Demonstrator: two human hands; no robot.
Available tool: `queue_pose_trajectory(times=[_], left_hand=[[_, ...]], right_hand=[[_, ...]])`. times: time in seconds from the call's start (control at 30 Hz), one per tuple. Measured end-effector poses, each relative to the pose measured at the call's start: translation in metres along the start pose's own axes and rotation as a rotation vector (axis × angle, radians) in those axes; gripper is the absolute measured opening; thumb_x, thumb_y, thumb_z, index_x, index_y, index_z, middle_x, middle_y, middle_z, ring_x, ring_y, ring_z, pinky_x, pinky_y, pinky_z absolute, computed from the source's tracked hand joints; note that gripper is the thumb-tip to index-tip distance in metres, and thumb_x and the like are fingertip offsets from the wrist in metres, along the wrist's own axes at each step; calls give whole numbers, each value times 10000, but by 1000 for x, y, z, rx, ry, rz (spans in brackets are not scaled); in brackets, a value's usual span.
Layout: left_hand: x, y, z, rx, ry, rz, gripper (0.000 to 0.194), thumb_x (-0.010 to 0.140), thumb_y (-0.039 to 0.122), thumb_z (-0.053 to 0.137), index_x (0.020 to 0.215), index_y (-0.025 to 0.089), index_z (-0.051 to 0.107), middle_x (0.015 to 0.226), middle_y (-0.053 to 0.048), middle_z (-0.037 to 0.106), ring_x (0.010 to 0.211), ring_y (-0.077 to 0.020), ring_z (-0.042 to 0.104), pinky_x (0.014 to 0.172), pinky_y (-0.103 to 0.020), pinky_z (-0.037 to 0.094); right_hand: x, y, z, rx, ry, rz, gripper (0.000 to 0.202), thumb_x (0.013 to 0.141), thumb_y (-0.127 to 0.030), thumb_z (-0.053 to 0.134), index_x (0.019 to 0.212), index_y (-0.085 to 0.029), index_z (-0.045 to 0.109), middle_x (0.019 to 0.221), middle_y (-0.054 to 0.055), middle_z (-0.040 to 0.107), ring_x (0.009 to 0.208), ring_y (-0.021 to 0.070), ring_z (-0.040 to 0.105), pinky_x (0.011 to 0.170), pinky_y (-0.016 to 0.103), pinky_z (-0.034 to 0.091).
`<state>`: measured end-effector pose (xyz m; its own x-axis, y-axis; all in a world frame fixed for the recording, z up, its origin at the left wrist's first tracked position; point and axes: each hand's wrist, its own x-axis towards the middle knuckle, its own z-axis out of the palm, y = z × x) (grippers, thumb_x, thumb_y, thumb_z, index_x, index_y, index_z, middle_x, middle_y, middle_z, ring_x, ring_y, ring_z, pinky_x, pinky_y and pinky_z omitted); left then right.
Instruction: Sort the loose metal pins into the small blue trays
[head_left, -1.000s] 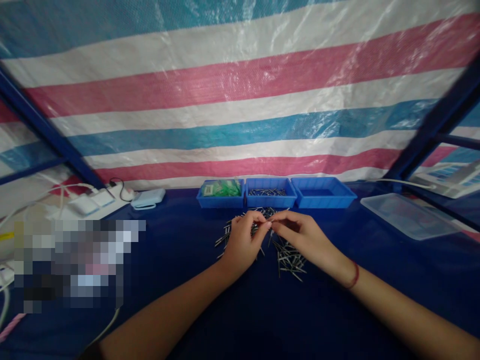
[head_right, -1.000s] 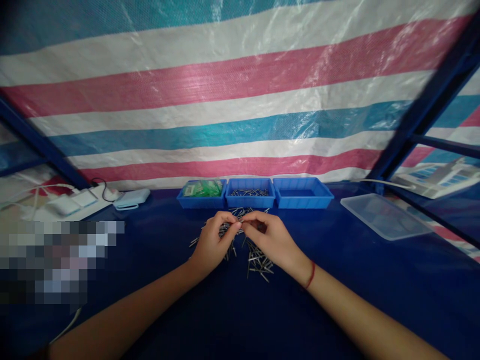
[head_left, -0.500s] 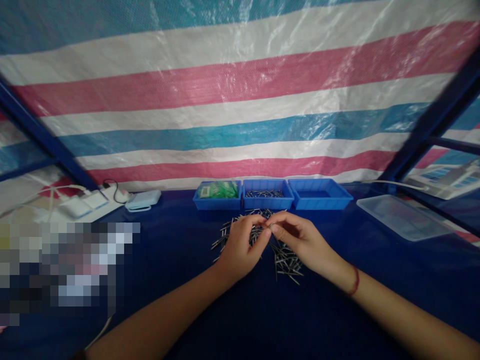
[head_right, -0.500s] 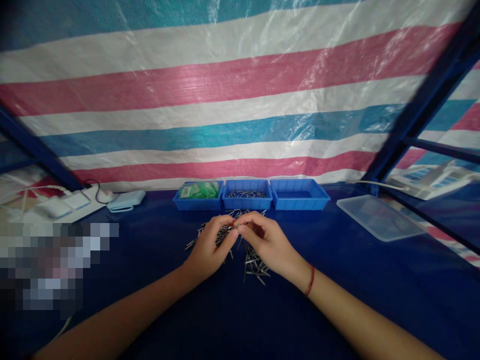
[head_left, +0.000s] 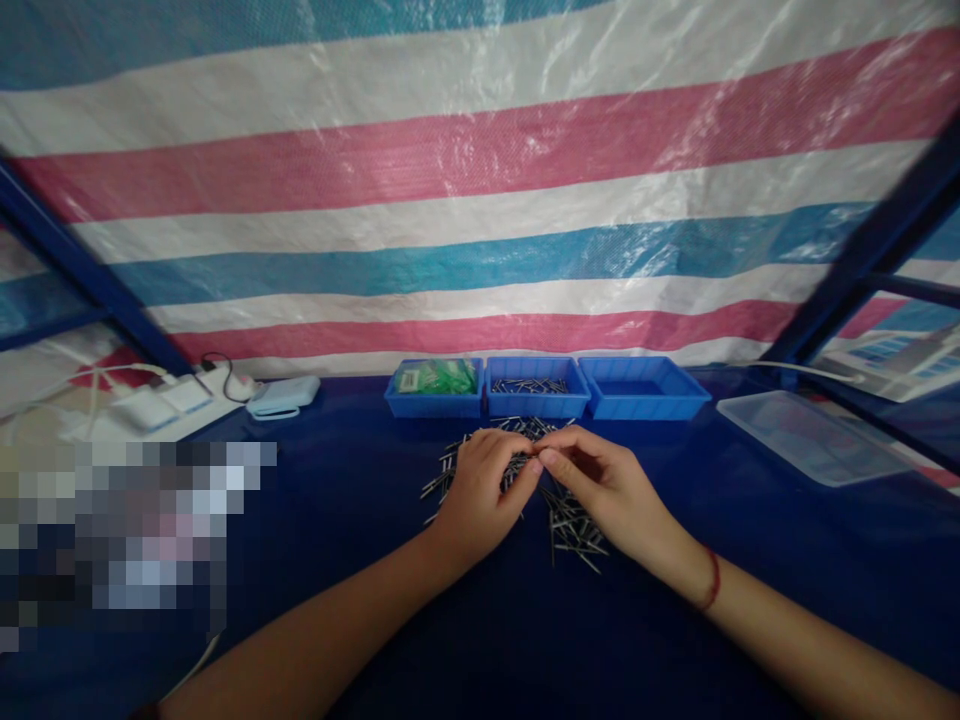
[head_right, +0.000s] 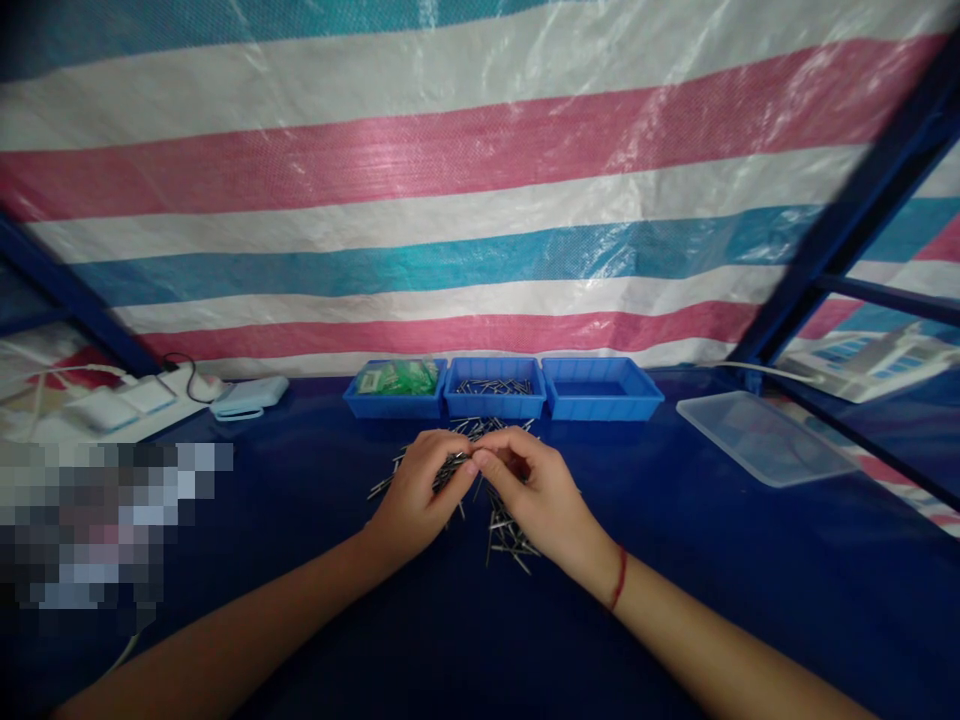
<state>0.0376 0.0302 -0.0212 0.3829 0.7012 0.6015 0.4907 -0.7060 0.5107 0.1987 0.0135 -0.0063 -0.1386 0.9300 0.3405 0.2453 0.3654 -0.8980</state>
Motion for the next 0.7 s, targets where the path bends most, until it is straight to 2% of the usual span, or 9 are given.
queue_pose_trajectory(times=[0.13,0.23,0.37,0.47,0.7], left_hand=[[0,-2,0,-11,-27,3,101,894,221,479,923,199,574,912,-49,648,902,-199,562,822,-360,410],[0,-1,0,-6,-28,-5,98,894,218,481,900,196,576,890,-46,648,875,-194,561,807,-354,412],[0,1,-1,8,36,-29,61,873,212,514,892,198,570,874,-41,643,897,-201,546,801,-350,415],[1,1,-2,10,76,-31,52,870,200,518,886,198,568,873,-36,643,906,-199,540,808,-347,413],[1,1,-4,-5,80,-23,64,871,215,524,917,217,569,921,-37,640,930,-198,551,818,-349,413]], right_hand=[[0,-1,-1,-44,-5,-65,163,832,-323,573,909,-215,668,866,44,665,781,176,612,687,311,486],[0,0,-1,-67,21,-85,144,822,-306,593,907,-217,668,839,35,653,723,157,589,636,293,469],[0,3,-2,-92,63,-83,122,818,-304,601,876,-208,649,804,24,628,657,137,554,588,278,444],[1,5,-2,-120,42,-100,115,828,-298,589,876,-208,644,806,25,621,658,137,551,589,280,442],[2,4,-1,-200,-29,-147,113,854,-298,554,853,-213,627,799,29,612,717,155,569,641,287,457]])
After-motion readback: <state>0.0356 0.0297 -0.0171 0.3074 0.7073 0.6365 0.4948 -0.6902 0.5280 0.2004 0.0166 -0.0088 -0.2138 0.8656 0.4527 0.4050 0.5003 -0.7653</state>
